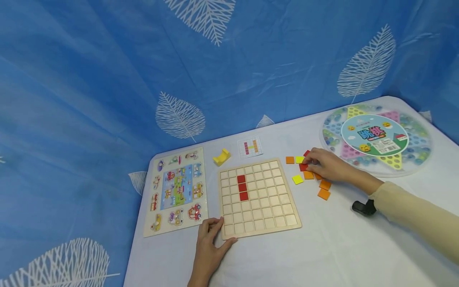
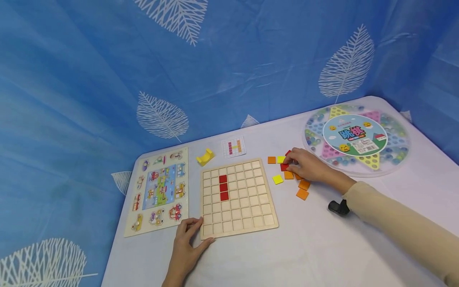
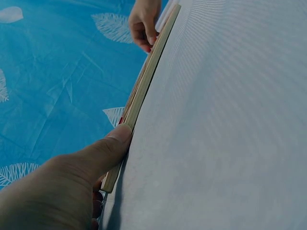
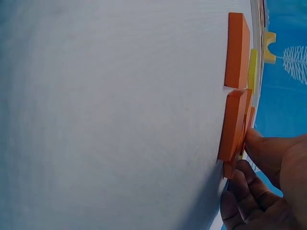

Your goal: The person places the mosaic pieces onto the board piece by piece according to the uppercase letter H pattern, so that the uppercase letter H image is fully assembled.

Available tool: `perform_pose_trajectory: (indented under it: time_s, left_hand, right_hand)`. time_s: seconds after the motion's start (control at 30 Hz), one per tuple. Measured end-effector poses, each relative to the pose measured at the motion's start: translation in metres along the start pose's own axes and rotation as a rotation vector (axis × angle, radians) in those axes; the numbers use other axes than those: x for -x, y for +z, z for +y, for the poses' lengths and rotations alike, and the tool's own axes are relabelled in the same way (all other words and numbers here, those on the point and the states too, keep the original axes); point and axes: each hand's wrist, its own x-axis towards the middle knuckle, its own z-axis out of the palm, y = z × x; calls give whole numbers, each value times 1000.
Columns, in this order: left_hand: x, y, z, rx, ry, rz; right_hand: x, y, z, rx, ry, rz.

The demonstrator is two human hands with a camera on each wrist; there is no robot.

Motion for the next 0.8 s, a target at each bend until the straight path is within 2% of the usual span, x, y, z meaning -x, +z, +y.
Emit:
perform_pose_trajectory:
  time_s: [0.33, 0.8]
  left_hand:
    - [0, -1, 0, 13, -20, -9]
    - [-1, -1, 0, 14, 10, 10]
  right_hand:
    - [-1, 0, 1, 35, -27, -36]
    - [1, -1, 4, -5, -65, -33]
